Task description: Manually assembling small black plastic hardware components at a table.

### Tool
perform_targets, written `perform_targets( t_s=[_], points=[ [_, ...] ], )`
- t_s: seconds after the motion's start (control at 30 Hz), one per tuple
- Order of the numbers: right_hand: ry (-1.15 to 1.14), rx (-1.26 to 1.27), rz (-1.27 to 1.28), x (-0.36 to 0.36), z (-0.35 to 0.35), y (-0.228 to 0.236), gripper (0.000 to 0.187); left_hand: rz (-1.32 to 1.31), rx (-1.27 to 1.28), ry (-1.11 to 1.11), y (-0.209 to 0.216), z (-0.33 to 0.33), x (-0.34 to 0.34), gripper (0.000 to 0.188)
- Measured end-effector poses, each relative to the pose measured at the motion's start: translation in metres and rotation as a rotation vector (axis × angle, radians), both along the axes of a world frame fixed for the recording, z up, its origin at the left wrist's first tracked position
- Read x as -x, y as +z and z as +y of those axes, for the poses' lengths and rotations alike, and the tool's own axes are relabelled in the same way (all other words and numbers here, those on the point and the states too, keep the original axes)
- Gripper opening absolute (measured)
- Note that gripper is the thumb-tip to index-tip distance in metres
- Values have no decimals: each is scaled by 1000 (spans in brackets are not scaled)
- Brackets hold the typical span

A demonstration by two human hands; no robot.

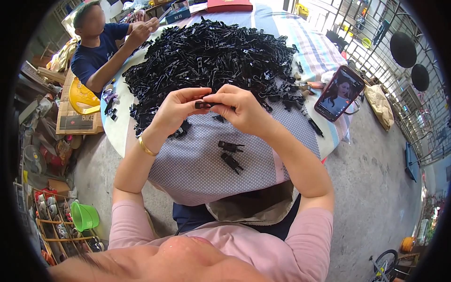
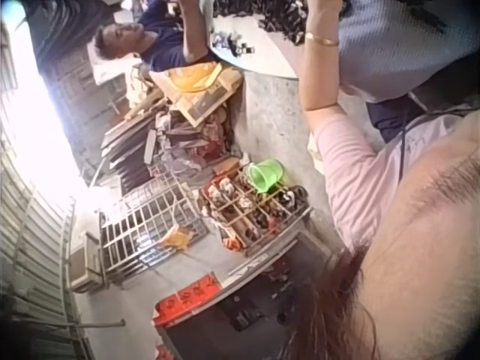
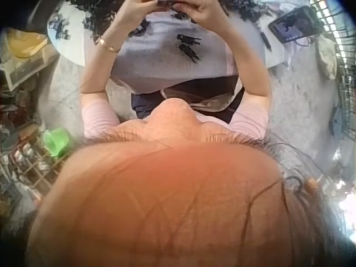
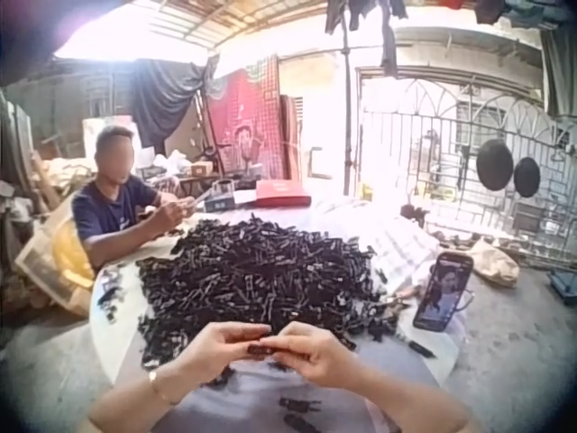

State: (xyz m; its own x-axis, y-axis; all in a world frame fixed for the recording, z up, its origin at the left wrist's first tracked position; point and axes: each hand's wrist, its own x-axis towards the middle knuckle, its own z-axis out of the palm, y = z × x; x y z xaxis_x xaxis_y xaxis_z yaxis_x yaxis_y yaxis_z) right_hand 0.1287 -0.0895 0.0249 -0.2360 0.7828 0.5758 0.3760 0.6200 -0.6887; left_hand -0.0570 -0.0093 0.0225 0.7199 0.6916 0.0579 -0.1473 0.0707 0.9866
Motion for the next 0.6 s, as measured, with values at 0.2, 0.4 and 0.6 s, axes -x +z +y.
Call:
perform_targets(
  t_s=[0.2, 0.4, 0.6],
  points=[
    [-89, -33, -78, 0, 1, -1, 23, -14, 48, 85, -4, -1, -2, 27],
    [-208, -167, -227, -1, 1, -3, 21, -55, 148, 93, 0, -6, -4, 29],
    [-301, -248, -337, 4, -4, -3, 23, 146, -213, 155, 1, -12, -4, 30]
  ],
)
